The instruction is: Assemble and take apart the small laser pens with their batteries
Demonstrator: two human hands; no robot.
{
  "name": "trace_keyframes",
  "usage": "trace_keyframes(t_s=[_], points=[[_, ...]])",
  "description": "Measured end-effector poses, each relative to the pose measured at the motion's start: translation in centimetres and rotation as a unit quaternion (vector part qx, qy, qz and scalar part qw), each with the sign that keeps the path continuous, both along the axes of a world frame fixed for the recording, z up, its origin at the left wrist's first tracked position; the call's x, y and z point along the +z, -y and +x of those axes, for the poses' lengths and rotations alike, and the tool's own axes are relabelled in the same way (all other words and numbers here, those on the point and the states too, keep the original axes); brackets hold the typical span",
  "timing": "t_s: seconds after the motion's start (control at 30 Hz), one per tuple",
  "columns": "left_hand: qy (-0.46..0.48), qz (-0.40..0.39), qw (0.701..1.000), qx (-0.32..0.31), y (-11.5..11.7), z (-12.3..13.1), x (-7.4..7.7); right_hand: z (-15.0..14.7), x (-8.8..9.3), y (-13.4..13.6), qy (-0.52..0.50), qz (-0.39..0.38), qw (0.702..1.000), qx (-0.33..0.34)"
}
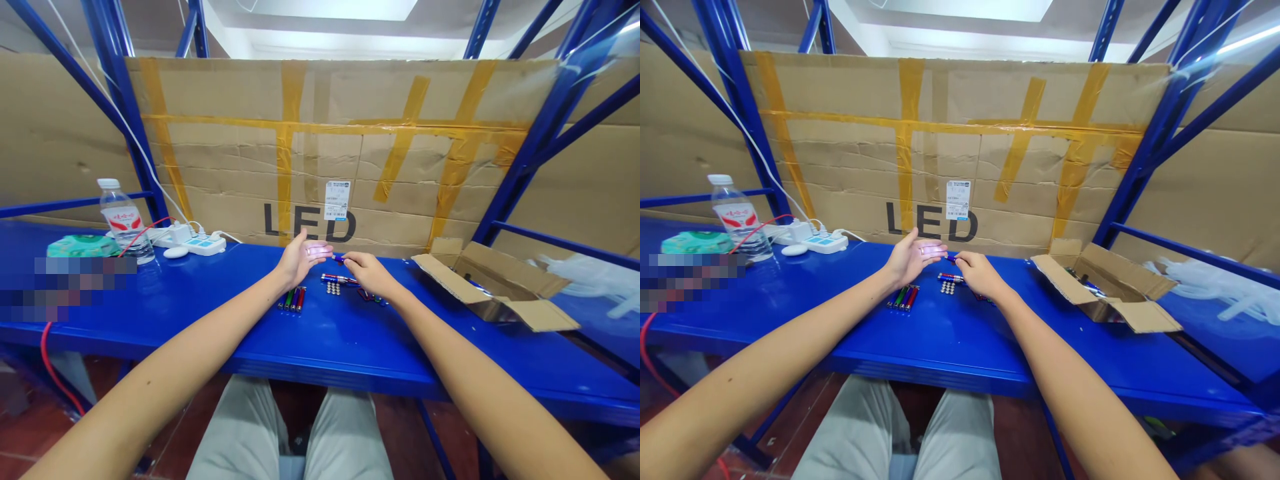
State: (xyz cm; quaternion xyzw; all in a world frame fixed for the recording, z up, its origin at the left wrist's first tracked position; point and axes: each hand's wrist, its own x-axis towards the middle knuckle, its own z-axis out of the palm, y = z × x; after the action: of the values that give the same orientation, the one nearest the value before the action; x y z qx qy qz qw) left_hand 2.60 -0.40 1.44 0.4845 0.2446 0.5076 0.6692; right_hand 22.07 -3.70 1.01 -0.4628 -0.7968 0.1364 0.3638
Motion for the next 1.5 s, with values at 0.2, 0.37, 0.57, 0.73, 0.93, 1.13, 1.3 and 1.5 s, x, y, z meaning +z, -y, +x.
trace_keyframes(t_s=[0.2, 0.37, 0.57, 0.73, 0.93, 1.13, 1.3, 1.5], points=[[-0.001, 0.003, 1.0, -0.002, -0.04, 0.01, -0.15, -0.11, 0.02, 0.05, -0.004, -0.009, 1.0, -0.004], [-0.004, 0.006, 1.0, -0.001, -0.27, 0.07, -0.38, -0.03, -0.01, -0.04, -0.001, -0.003, 1.0, -0.017], [-0.005, 0.011, 1.0, -0.002, -0.39, 0.06, -0.51, 0.02, 0.05, -0.09, -0.019, 0.001, 0.999, -0.033], [-0.005, 0.014, 1.0, -0.008, -0.5, 0.02, -0.68, 0.1, 0.1, -0.14, -0.03, 0.033, 0.997, -0.055], [-0.014, 0.015, 1.0, -0.006, -0.63, -0.02, -0.76, 0.38, 0.17, -0.27, -0.037, 0.036, 0.996, -0.077], [-0.011, 0.013, 1.0, -0.001, -0.61, 0.02, -0.76, 0.37, 0.15, -0.17, -0.005, 0.034, 0.997, -0.071], [-0.009, 0.012, 1.0, -0.001, -0.58, 0.04, -0.75, 0.36, 0.15, -0.14, 0.005, 0.026, 0.998, -0.063], [-0.01, 0.008, 1.0, 0.002, -0.35, 0.07, -0.56, 0.23, 0.34, 0.11, 0.023, 0.016, 0.998, -0.06]])
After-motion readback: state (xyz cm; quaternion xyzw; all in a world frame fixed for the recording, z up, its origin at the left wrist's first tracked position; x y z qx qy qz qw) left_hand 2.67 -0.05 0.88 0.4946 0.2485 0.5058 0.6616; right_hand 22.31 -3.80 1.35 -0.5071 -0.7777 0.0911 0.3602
